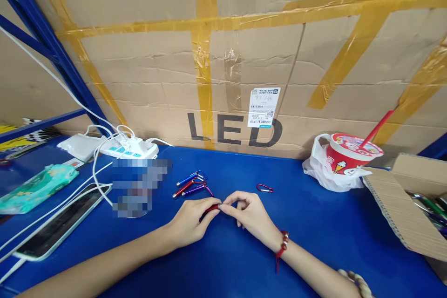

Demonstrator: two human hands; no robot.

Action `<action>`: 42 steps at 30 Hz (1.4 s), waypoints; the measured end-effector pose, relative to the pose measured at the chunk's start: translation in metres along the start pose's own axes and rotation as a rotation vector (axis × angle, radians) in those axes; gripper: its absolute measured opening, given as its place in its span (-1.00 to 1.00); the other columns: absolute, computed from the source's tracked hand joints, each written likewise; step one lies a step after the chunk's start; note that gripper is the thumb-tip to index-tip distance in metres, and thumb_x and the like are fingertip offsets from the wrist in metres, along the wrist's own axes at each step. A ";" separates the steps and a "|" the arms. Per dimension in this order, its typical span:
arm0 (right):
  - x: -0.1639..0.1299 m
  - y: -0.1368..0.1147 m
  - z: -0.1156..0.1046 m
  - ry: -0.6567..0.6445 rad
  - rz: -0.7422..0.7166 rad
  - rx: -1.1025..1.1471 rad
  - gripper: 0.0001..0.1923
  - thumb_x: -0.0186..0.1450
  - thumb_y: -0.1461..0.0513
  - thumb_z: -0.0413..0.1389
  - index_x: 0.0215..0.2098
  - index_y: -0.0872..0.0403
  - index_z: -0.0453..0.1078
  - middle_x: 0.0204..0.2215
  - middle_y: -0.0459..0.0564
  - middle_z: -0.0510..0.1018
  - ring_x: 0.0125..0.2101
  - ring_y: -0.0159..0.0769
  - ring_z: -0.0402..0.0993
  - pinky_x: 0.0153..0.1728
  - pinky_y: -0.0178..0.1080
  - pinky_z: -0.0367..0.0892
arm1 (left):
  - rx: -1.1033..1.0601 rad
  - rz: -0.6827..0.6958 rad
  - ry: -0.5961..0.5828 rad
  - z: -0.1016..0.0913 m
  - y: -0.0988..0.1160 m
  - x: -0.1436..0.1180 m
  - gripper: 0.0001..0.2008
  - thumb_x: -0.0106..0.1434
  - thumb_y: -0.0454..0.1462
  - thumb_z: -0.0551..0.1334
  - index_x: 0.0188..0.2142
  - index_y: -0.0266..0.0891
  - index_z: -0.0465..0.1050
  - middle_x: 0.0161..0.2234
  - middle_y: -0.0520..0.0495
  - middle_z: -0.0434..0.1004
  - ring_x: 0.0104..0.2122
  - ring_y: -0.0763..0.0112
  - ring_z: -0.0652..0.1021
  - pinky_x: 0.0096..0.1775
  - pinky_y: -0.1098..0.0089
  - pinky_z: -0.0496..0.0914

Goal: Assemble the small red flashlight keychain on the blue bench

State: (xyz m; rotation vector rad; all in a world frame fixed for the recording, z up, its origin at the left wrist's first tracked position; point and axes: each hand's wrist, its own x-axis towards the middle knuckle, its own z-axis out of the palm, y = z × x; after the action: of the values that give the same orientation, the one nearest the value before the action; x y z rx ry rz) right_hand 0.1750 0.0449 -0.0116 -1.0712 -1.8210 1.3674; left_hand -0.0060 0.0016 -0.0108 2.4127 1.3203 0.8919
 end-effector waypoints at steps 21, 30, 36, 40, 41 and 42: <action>-0.001 -0.003 -0.003 -0.059 -0.064 0.041 -0.63 0.07 -0.02 0.18 -0.42 0.14 0.47 -0.52 -0.08 0.42 -0.74 -0.56 0.17 -0.71 -0.38 0.05 | 0.089 -0.016 -0.089 -0.007 0.010 -0.004 -0.85 0.33 -0.30 0.03 -0.19 -0.27 0.33 -0.40 -0.03 0.56 -0.45 0.35 0.57 -0.45 0.48 0.36; -0.001 -0.002 -0.003 -0.015 0.061 -0.001 -0.67 0.02 0.01 0.21 -0.49 0.11 0.35 -0.84 -0.28 0.18 -0.78 -0.52 0.09 -0.69 -0.40 0.01 | 0.089 -0.002 -0.134 -0.008 0.010 -0.001 -0.81 0.36 -0.33 -0.01 -0.10 -0.20 0.30 -0.20 0.01 0.54 -0.26 0.38 0.57 -0.32 0.50 0.39; -0.001 -0.004 -0.001 0.022 0.034 0.034 -0.62 -0.05 -0.03 0.24 -0.56 0.11 0.35 -0.64 -0.14 0.40 -0.79 -0.54 0.16 -0.75 -0.40 0.07 | 0.145 0.032 -0.158 -0.005 0.006 -0.002 -0.78 0.37 -0.32 -0.02 -0.04 -0.25 0.29 -0.29 -0.04 0.52 -0.34 0.37 0.55 -0.31 0.46 0.40; -0.003 0.002 0.000 0.086 -0.121 -0.005 -0.71 0.06 0.04 0.22 -0.54 0.12 0.43 -0.53 -0.06 0.45 -0.77 -0.54 0.22 -0.76 -0.39 0.15 | 0.150 0.053 -0.150 -0.004 0.004 0.000 -0.78 0.38 -0.31 -0.02 -0.06 -0.29 0.30 -0.34 -0.07 0.50 -0.34 0.35 0.53 -0.26 0.44 0.40; -0.004 0.002 0.000 0.108 -0.174 -0.028 -0.73 0.08 0.06 0.22 -0.53 0.12 0.45 -0.52 -0.05 0.46 -0.77 -0.54 0.23 -0.75 -0.38 0.16 | 0.125 0.054 -0.142 -0.003 0.003 0.001 -0.79 0.38 -0.31 -0.02 -0.07 -0.30 0.29 -0.32 -0.08 0.50 -0.31 0.35 0.53 -0.24 0.44 0.39; -0.005 0.002 0.000 0.129 -0.224 -0.054 -0.76 0.09 0.08 0.22 -0.53 0.11 0.47 -0.51 -0.04 0.47 -0.77 -0.53 0.23 -0.75 -0.38 0.18 | 0.095 0.053 -0.132 -0.003 0.003 0.001 -0.80 0.38 -0.31 -0.01 -0.07 -0.30 0.28 -0.29 -0.09 0.50 -0.29 0.35 0.52 -0.21 0.44 0.39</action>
State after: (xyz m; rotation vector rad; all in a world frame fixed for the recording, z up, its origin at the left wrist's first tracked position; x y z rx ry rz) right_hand 0.1778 0.0407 -0.0141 -0.9279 -1.8298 1.0989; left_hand -0.0055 0.0010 -0.0065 2.5410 1.2824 0.6834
